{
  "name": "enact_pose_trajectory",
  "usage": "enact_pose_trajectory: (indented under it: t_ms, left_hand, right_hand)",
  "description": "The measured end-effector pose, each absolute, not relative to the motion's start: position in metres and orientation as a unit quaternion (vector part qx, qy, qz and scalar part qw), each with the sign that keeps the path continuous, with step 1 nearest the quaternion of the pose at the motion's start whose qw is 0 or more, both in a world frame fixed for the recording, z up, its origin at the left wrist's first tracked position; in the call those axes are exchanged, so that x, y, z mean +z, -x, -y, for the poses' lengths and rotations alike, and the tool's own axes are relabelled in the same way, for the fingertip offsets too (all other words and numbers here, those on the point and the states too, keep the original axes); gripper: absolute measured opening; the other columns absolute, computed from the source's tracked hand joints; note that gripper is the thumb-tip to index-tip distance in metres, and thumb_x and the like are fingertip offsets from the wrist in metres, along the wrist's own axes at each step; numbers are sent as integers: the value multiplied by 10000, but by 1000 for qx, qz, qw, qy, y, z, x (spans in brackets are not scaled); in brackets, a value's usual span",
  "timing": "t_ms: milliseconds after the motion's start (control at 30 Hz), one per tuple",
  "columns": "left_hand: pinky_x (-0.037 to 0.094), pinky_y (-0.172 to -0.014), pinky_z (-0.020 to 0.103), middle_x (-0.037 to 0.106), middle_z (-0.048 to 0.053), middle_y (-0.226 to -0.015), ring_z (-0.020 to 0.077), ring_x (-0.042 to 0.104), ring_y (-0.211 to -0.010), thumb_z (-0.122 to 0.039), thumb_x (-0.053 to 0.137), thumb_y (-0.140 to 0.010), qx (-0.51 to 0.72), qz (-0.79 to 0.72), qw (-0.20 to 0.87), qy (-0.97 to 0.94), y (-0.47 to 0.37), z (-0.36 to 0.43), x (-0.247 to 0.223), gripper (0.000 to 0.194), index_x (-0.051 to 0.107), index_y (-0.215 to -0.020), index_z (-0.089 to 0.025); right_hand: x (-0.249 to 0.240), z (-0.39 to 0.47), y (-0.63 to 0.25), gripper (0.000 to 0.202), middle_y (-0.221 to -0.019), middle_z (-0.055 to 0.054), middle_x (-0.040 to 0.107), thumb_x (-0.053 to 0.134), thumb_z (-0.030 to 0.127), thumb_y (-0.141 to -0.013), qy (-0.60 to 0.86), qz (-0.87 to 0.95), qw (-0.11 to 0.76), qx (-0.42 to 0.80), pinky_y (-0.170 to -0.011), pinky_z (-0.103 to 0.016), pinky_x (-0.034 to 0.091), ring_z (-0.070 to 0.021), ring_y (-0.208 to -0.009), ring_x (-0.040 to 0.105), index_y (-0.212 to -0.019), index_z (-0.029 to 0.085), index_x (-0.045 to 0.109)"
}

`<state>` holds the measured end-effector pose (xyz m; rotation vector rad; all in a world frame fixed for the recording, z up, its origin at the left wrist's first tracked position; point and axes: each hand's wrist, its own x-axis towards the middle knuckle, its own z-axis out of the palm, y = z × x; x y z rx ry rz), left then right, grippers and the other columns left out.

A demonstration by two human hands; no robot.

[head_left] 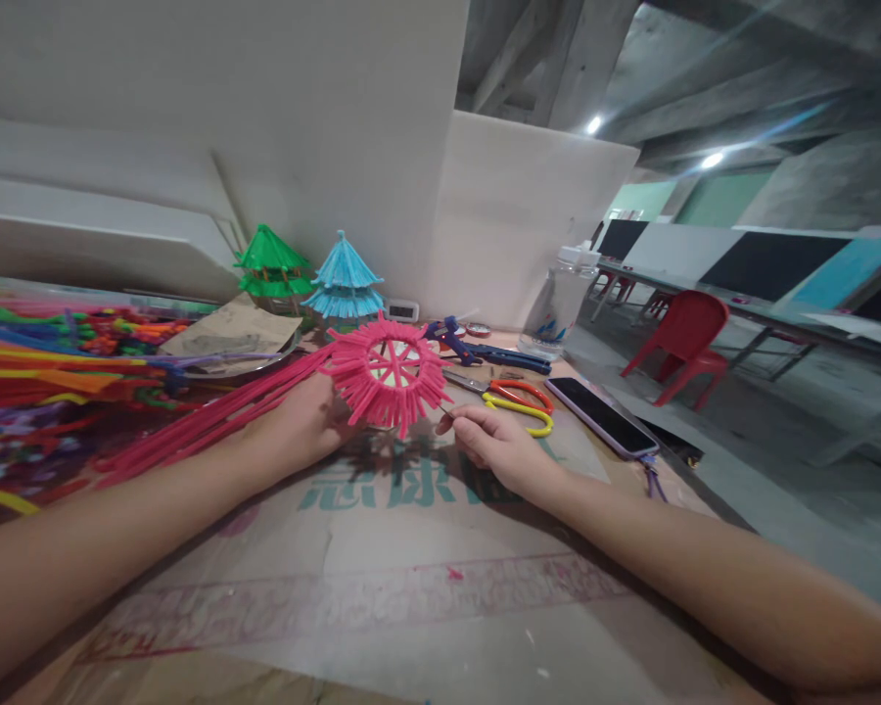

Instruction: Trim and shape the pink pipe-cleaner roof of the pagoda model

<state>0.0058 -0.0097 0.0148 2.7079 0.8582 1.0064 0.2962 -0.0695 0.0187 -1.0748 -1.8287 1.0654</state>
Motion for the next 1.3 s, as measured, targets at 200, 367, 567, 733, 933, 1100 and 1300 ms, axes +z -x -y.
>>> enact_pose_trajectory:
  t_ms: [200,367,567,733,933,1100,1300]
  left_hand:
    - [535,-1043,374,744,67,-1303,276,691,-1209,-242,663,-970,341,-280,64,-895,-7,9,15,372,675,-1341,-251]
    - [547,-1011,379,767,70,-1191,265,720,-1127,-264,658,-975,332,-285,73,-896,-5,8,14,251,723,-1216,-235]
    - [540,-1026,389,783,55,-1093,267,715,-1111,-264,641,-976,325,-283,76,-899,-6,10,17,171,746,-1110,-242]
    - [541,-1033,413,775,68,-1107,296,699,-1156,-300,652,-972,327,-290,68,-897,-6,11,16,213,741,-1156,-241]
    - [548,-1027,411,773,60,-1025,286,710,-1114,-278,644,-962,332,-290,85,-894,-5,8,13,153,750,-1066,-239]
    - [550,-1022,412,775,53,-1047,275,724,-1057,-279,647,-962,326,-300,90,-892,-5,9,14,183,737,-1118,-243]
    - [550,-1012,411,774,64,-1120,291,706,-1131,-297,641,-968,324,-293,81,-896,-5,11,17,227,737,-1172,-266]
  right_hand:
    - [19,69,-295,501,-576,86,334,600,652,-945,422,709,370,427,-505,-267,211,-119,-521,304,-986,164,701]
    - [19,70,-294,504,-569,96,303,621,657,-923,426,696,380,436,-485,-260,195,-113,-508,284,-972,162,700]
    - [20,69,-294,511,-561,90,340,639,656,-914,426,693,386,435,-481,-256,196,-110,-505,292,-981,157,721]
    - [17,67,-295,491,-569,89,330,645,640,-919,426,690,382,444,-480,-260,184,-108,-506,271,-974,160,735]
    - [18,69,-296,482,-569,88,333,647,629,-927,421,696,380,441,-487,-259,188,-108,-510,275,-984,159,733]
    - [20,70,-295,541,-570,95,318,652,680,-910,417,688,379,458,-495,-263,177,-106,-513,263,-1008,152,721]
    - [22,70,-294,514,-563,94,333,665,659,-906,426,686,374,456,-507,-268,196,-109,-515,281,-1015,160,719]
